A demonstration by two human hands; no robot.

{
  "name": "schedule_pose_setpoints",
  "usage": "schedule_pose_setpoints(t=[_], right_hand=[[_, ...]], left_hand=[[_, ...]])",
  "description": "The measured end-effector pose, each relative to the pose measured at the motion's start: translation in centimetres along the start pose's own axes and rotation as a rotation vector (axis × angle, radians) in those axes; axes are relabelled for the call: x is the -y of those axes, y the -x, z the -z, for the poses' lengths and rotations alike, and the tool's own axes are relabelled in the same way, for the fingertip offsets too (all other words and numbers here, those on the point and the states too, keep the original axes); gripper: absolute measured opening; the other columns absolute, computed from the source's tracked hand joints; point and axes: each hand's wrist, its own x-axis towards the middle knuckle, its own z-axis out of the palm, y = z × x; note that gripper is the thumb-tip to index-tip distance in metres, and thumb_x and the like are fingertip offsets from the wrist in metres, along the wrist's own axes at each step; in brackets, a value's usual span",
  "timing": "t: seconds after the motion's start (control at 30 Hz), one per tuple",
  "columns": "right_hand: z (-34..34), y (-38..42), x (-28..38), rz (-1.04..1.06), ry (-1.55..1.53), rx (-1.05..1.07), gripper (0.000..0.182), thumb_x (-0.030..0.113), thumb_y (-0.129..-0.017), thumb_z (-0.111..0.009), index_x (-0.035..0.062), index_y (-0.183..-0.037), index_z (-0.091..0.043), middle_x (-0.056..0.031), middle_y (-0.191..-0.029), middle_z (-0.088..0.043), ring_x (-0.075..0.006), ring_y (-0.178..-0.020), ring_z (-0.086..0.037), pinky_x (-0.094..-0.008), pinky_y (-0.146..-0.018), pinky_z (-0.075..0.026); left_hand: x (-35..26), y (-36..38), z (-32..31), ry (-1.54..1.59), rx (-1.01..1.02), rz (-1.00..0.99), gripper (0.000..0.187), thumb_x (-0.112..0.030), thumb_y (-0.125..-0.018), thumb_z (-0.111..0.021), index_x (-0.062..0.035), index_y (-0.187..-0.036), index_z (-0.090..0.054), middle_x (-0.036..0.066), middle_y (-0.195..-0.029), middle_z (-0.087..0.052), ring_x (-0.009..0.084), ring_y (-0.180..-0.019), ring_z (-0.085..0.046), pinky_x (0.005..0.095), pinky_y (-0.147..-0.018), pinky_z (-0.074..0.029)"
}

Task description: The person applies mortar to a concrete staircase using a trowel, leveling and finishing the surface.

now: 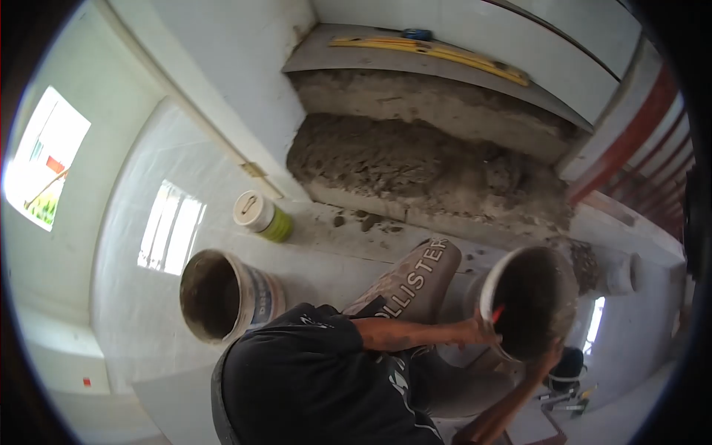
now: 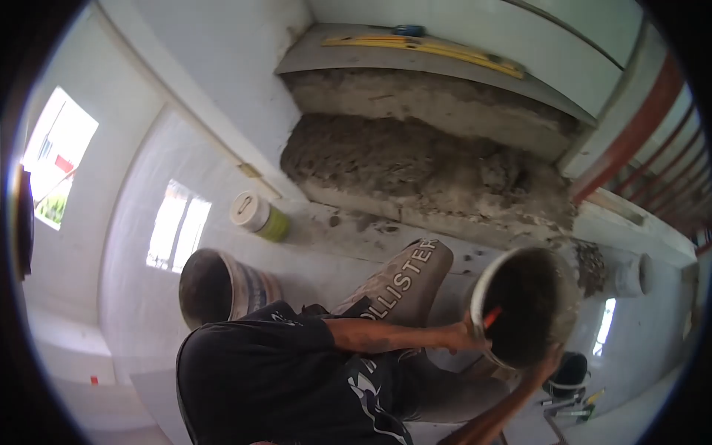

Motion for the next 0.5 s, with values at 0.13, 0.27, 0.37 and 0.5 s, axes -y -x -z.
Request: schedule_pose_setpoints(t=[0.13, 0.27, 0.37, 0.5], right_hand=[[2.6, -5.4, 2.2, 0.316, 0.204, 0.293, 0.048, 0.031, -0.098, -0.050, -0.0061, -0.128, -0.053, -0.0262, -0.127, -0.054, -0.0336, -0.103, -0.058, -0.0411, -0.093, -0.044], [1.1, -4.6, -0.3, 0.514, 0.340, 0.069, 0.044, 0.029, -0.100, -0.045, -0.0032, -0.129, -0.053, -0.0277, -0.132, -0.050, -0.0357, -0.120, -0.052, -0.0416, -0.101, -0.041], [0.5, -4.6, -0.9, 0.308, 0.206, -0.023, 0.045, 0.029, -0.101, -0.045, -0.0030, -0.131, -0.051, -0.0274, -0.136, -0.048, -0.0358, -0.126, -0.048, -0.0406, -0.106, -0.037], [-0.4, -2.9, 6.2, 0.129, 0.280, -0.130, 0.048, 0.032, -0.101, -0.045, -0.0042, -0.132, -0.051, -0.0235, -0.136, -0.050, -0.0332, -0.125, -0.049, -0.0380, -0.107, -0.035]], left_hand=[[4.8, -5.9, 5.5, -0.751, 0.193, -0.705, 0.101, -0.040, -0.073, -0.078, -0.0047, -0.148, -0.021, 0.024, -0.138, -0.043, 0.0343, -0.119, -0.054, 0.0429, -0.091, -0.051], [-3.0, 5.5, 12.3, -0.844, -0.282, -0.319, 0.081, -0.024, -0.079, -0.070, -0.0064, -0.146, -0.029, 0.024, -0.144, -0.035, 0.0377, -0.132, -0.040, 0.0419, -0.110, -0.035], [-0.5, 9.4, 13.4, -1.380, -0.720, -0.582, 0.079, -0.030, -0.078, -0.073, -0.0146, -0.145, -0.034, 0.018, -0.151, -0.022, 0.0436, -0.138, -0.027, 0.0555, -0.105, -0.036], [-1.5, 12.7, 13.8, -1.205, -0.782, -0.048, 0.082, -0.035, -0.077, -0.073, -0.0182, -0.146, -0.033, 0.020, -0.154, -0.013, 0.0493, -0.139, -0.015, 0.0701, -0.099, -0.031]])
